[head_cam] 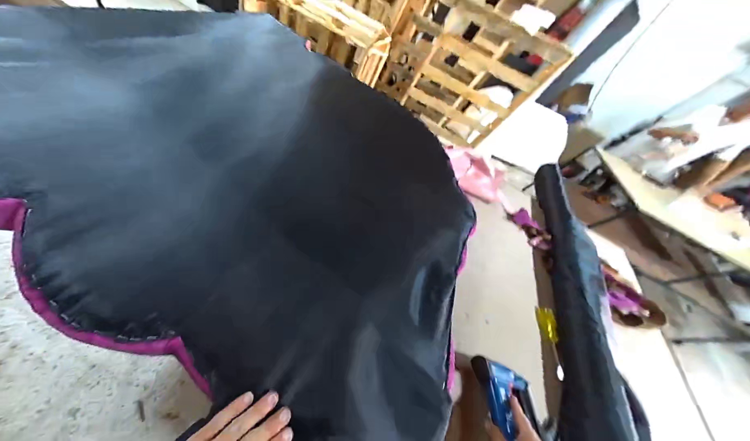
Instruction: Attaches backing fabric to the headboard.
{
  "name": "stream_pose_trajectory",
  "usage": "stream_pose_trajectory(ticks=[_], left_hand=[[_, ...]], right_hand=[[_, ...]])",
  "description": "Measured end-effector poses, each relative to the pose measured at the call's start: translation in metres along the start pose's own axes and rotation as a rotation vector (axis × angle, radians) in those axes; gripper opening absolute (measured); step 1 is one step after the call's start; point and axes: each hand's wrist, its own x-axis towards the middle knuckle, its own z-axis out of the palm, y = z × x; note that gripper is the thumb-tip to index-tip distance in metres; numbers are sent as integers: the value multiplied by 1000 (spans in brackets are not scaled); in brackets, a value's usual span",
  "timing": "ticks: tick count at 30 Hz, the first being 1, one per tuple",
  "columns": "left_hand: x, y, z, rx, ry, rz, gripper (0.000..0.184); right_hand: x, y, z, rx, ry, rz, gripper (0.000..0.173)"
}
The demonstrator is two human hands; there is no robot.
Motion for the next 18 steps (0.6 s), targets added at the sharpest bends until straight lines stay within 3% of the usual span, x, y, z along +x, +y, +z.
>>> stream_pose_trajectory(ticks=[2,4,8,11,15,18], left_hand=[[-12,-2,3,-21,5,32,35],[-16,-13,4,-9,27,90,35],[-20,-25,17,54,144,189,33],[-25,-22,19,127,114,213,34],[-31,-13,3,90,36,222,31],[-15,-8,-24,-78,132,68,29]], right_hand=[[-13,6,9,-97,10,-35,78],[-42,-23,-3,-101,82,-158,66],[-133,-121,-15,135,172,-730,41],[-156,-184,21,250,137,-1012,33],[-148,-207,87,168,132,-1114,36],[-150,-196,92,145,170,-1117,31]])
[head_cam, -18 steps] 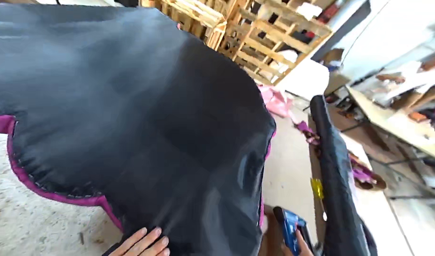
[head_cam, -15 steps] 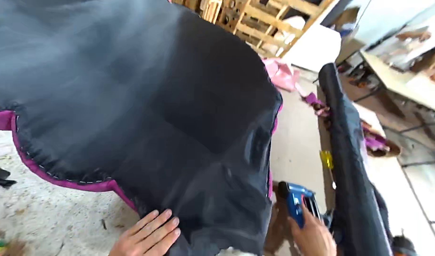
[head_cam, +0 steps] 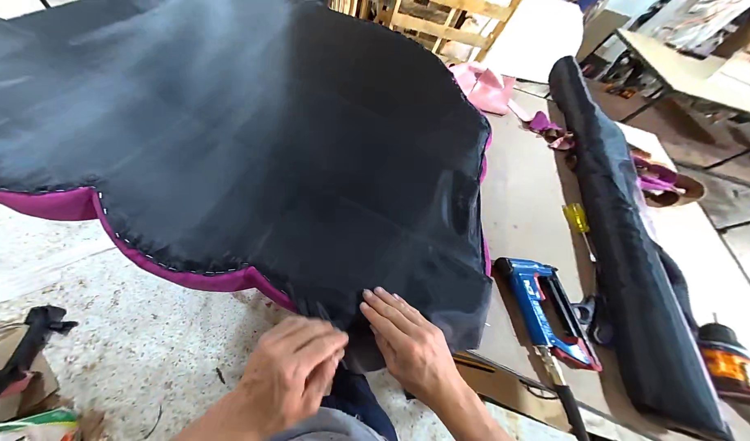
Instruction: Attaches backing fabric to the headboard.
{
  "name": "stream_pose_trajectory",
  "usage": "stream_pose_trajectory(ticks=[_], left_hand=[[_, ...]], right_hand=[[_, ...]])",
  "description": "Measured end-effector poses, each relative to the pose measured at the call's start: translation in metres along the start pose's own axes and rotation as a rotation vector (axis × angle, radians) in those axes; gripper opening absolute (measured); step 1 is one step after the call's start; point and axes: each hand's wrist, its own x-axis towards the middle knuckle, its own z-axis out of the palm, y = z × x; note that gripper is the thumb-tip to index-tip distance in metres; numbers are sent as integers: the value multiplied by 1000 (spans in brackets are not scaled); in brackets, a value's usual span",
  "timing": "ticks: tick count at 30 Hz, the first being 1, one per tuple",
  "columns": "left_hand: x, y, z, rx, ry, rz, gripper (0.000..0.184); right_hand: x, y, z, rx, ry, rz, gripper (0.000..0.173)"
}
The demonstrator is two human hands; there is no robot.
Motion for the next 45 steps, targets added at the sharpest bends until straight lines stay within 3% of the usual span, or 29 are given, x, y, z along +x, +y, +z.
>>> stream_pose_trajectory(ticks=[2,5,12,14,19,22,25,28,30,33,36,38,41,43,45], left_hand=[[19,-4,-6,111,-65,-14,29],[36,-15,2,259,-275,116,31],[60,-18,-2,207,-420,89,26],[71,-20,-6,218,-341,122,25],[81,-21,-11,403,40,393,17],[47,-20,7,403,58,467,18],[12,-12,20,287,9,359,16],[2,-17,-7,170,77,97,19],[11,-32,-28,152,-13,39,26],[31,-43,-35,202,-239,143,38],[49,-50,-27,272,-363,253,32],[56,-51,-23,313,-293,303,22],[61,-37,-14,435,-27,283,14],[59,-31,2,464,170,233,17],[49,-22,17,416,234,125,20]], right_hand=[[1,-1,-13,-14,-59,1,29],[9,3,-28,-50,-167,-40,26],[26,15,-37,-63,-279,-126,19],[31,18,-39,-19,-252,-134,17],[49,21,-55,-175,40,-262,13],[29,19,-50,-160,46,-324,16],[3,24,-31,-138,3,-329,17],[3,27,-31,-112,-22,-314,17],[2,26,-32,-85,-31,-284,16],[5,29,-34,-46,-20,-242,17],[8,27,-38,-9,1,-196,19],[13,24,-44,-5,31,-179,18],[20,18,-52,-31,91,-169,18],[19,16,-51,-56,105,-185,16],[10,16,-43,-53,88,-215,16]])
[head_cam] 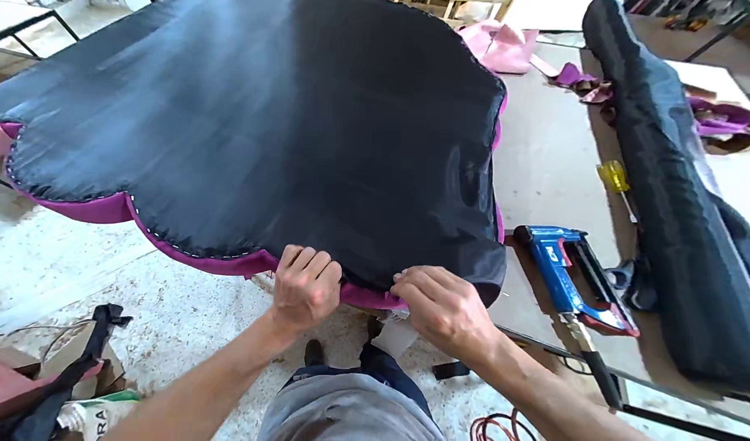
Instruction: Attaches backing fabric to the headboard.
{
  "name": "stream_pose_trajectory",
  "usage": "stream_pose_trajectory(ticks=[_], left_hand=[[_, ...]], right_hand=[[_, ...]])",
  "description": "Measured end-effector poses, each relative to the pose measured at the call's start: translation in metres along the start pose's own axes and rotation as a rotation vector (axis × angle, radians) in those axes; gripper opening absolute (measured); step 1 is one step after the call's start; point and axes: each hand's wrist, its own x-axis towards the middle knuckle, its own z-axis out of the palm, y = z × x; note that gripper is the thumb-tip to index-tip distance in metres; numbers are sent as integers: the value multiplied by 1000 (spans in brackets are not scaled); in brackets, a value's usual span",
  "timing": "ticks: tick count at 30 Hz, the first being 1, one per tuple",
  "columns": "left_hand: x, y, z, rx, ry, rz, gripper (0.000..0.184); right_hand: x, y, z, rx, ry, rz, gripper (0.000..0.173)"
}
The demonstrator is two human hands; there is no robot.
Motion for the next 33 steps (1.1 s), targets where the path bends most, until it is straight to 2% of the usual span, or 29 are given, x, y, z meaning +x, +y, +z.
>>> stream_pose_trajectory(ticks=[3,5,7,11,14,15,19,22,25,27,29,33], left_hand=[[-26,22,-16,-117,-228,-139,24],[-27,28,-29,-202,-241,-142,23],[-14,35,-28,-199,-221,-92,23],[8,42,2,-108,-387,121,28],[10,42,9,-74,-400,174,22],[11,42,9,-80,-392,171,23],[14,41,18,-181,-231,130,17],[18,42,25,-216,-173,95,17],[20,49,20,-195,-269,39,10],[21,53,15,-204,-302,47,24],[21,54,15,-199,-311,107,28],[21,41,25,-207,-312,239,21]], right_hand=[[-16,1,12,0,-29,-25,16],[-18,2,15,2,-29,-29,17],[-19,2,15,15,-31,-20,17],[-16,5,8,61,-11,62,18],[-18,12,-3,43,-78,166,38],[-20,15,-5,25,-85,169,39],[-29,28,-2,-25,-25,65,18],[-31,30,-2,-37,54,3,14],[-35,27,-3,-37,67,-31,12],[-37,27,-4,-30,44,-40,13],[-39,29,-2,-13,32,-42,13],[-38,30,-3,9,22,-28,14]])
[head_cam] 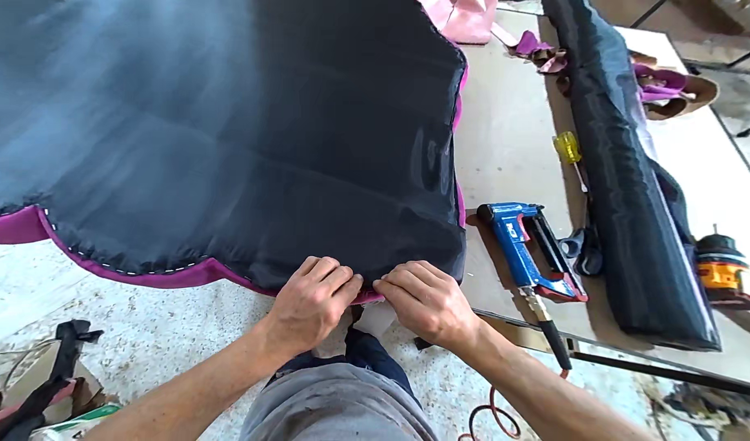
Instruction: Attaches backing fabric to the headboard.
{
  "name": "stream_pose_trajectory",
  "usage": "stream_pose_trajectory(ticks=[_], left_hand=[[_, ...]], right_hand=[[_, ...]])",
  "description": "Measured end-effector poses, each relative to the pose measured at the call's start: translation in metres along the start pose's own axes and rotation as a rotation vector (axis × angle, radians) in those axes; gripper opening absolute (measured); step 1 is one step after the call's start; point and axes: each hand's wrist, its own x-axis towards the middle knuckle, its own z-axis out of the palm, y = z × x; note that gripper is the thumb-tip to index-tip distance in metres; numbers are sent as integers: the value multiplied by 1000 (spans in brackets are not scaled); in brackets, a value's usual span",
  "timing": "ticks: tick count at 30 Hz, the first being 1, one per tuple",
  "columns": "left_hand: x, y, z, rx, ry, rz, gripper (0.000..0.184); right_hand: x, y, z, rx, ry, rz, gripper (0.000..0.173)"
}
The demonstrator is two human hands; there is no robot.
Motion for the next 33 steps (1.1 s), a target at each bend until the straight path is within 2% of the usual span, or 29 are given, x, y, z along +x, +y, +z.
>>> stream_pose_trajectory(ticks=[5,9,13,15,20,26,32,33], left_hand=[[-4,-7,4,-12,28,79,17],[3,-3,-3,-42,43,30,27],[8,9,-12,-144,21,-176,34],[11,10,-14,-109,-7,-249,36],[14,8,-16,66,-17,-138,23],[6,8,-10,126,154,-48,19],[5,17,-1,35,93,-166,12],[4,19,-3,41,92,-173,18]], right_hand=[[-2,1,-1,19,-29,0,15],[-2,0,-1,-9,-4,13,14],[3,0,-4,-16,22,49,12],[4,0,-6,-3,38,73,12],[8,-1,-11,18,58,86,12],[12,1,-12,5,49,50,12],[0,2,-1,-4,4,36,15],[-1,2,-1,-4,6,40,15]])
